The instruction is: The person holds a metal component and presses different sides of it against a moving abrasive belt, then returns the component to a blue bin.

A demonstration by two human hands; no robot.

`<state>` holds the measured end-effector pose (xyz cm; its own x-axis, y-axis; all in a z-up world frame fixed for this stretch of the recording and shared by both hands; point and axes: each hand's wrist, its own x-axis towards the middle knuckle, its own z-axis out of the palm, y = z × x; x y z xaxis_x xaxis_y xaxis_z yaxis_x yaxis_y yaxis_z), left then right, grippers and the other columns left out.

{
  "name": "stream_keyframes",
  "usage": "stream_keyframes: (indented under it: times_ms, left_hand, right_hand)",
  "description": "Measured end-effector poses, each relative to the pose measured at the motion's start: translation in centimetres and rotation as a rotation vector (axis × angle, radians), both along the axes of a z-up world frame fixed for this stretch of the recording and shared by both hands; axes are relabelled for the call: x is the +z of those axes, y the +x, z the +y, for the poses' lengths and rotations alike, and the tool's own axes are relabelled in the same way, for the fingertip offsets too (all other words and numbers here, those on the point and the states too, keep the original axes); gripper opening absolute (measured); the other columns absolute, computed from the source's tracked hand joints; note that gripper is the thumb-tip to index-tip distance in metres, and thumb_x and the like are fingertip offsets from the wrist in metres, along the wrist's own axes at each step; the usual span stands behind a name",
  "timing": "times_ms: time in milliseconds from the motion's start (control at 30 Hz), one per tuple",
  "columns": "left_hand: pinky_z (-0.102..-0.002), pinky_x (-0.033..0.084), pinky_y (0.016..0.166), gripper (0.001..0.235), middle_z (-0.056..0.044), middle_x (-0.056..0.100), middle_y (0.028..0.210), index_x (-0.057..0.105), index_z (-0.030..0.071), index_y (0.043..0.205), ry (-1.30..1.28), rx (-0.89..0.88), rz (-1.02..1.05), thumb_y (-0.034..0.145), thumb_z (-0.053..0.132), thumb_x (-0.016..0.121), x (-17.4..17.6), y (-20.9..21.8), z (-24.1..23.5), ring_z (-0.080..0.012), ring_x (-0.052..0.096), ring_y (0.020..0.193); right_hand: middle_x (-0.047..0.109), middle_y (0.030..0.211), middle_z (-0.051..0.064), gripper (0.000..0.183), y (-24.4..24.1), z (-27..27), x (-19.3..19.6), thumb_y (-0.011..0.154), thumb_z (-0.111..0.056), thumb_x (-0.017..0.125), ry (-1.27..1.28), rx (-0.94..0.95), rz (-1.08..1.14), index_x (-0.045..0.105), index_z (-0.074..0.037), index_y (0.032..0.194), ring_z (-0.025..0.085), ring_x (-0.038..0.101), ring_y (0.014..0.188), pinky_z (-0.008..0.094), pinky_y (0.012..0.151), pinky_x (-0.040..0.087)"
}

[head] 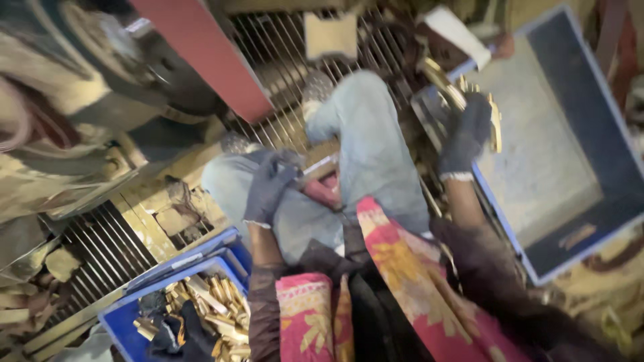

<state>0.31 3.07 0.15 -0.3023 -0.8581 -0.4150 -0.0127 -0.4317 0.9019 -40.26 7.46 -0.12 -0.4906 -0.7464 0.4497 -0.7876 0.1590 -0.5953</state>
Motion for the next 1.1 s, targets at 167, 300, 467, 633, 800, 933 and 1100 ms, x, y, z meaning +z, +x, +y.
stream_keyframes:
  times_ms: [167, 300, 467, 633, 800, 933, 1100]
  left_hand:
    - [-0.027, 0.055, 0.082, 0.042, -0.006, 0.07, 0.106, 0.062, 0.003, 0.13, 0.013, -0.054, -0.012, 0.09, 0.016, 0.068, -0.3, 0.3, -0.4, -0.0127, 0.065, 0.094]
    - [-0.027, 0.054, 0.079, 0.039, -0.002, 0.069, 0.109, 0.062, 0.003, 0.125, 0.157, -0.014, 0.118, 0.09, 0.019, 0.068, -0.8, -0.3, -0.8, -0.0116, 0.065, 0.093]
    - [-0.026, 0.052, 0.073, 0.036, -0.004, 0.071, 0.106, 0.063, 0.003, 0.123, 0.093, -0.027, 0.029, 0.092, 0.02, 0.067, -1.2, -0.2, -0.7, -0.0116, 0.063, 0.087]
    - [-0.026, 0.055, 0.08, 0.031, -0.005, 0.07, 0.107, 0.064, 0.0, 0.12, 0.071, 0.073, 0.16, 0.094, 0.017, 0.067, -1.2, -0.2, -0.6, -0.0119, 0.064, 0.09]
    - [-0.026, 0.053, 0.073, 0.017, -0.003, 0.065, 0.093, 0.063, 0.003, 0.107, -0.105, 0.515, -0.013, 0.099, 0.018, 0.066, -0.4, 0.1, 0.9, -0.0109, 0.062, 0.082]
    - [-0.027, 0.051, 0.068, 0.017, -0.005, 0.064, 0.093, 0.062, 0.001, 0.112, -0.203, 0.933, -0.024, 0.103, 0.014, 0.065, 2.3, 2.3, 5.0, -0.0125, 0.059, 0.078]
    - [-0.028, 0.053, 0.068, 0.043, -0.01, 0.071, 0.111, 0.051, 0.002, 0.137, -0.249, 1.393, 0.236, 0.095, 0.006, 0.063, 6.1, 6.6, 13.0, -0.0138, 0.063, 0.081]
  right_hand:
    - [0.063, 0.118, 0.01, 0.021, -2.3, 5.4, -1.8, 0.111, -0.016, 0.056, -0.155, -0.267, -0.494, 0.063, -0.001, 0.124, 0.015, 0.059, 0.102, 0.03, 0.088, 0.053]
    - [0.066, 0.109, 0.012, 0.023, -2.6, 6.6, -2.6, 0.107, -0.02, 0.06, 0.055, -0.235, -0.34, 0.065, 0.0, 0.118, 0.019, 0.061, 0.091, 0.033, 0.082, 0.051]
    - [0.066, 0.12, 0.02, 0.02, -0.9, 3.4, -1.7, 0.103, -0.011, 0.066, 0.139, -0.174, 0.124, 0.067, 0.0, 0.12, 0.038, 0.061, 0.115, 0.047, 0.101, 0.048]
    - [0.062, 0.13, 0.024, 0.035, 6.8, -2.5, 4.1, 0.104, -0.012, 0.067, 0.009, 0.055, -0.15, 0.059, 0.005, 0.133, 0.039, 0.06, 0.12, 0.045, 0.104, 0.047]
    - [0.067, 0.128, 0.018, 0.036, 14.2, -5.2, 8.8, 0.098, -0.018, 0.067, 0.313, 0.726, -0.384, 0.062, -0.001, 0.13, 0.033, 0.066, 0.115, 0.043, 0.097, 0.053]
    - [0.068, 0.12, 0.02, 0.034, 19.4, -5.0, 5.3, 0.101, -0.025, 0.061, 0.529, 1.247, -0.124, 0.065, -0.002, 0.127, 0.039, 0.064, 0.11, 0.048, 0.094, 0.051]
    - [0.071, 0.111, 0.017, 0.034, 19.8, -3.8, 2.4, 0.092, -0.036, 0.059, 0.999, 1.402, 0.192, 0.07, -0.011, 0.112, 0.037, 0.066, 0.106, 0.049, 0.09, 0.05]
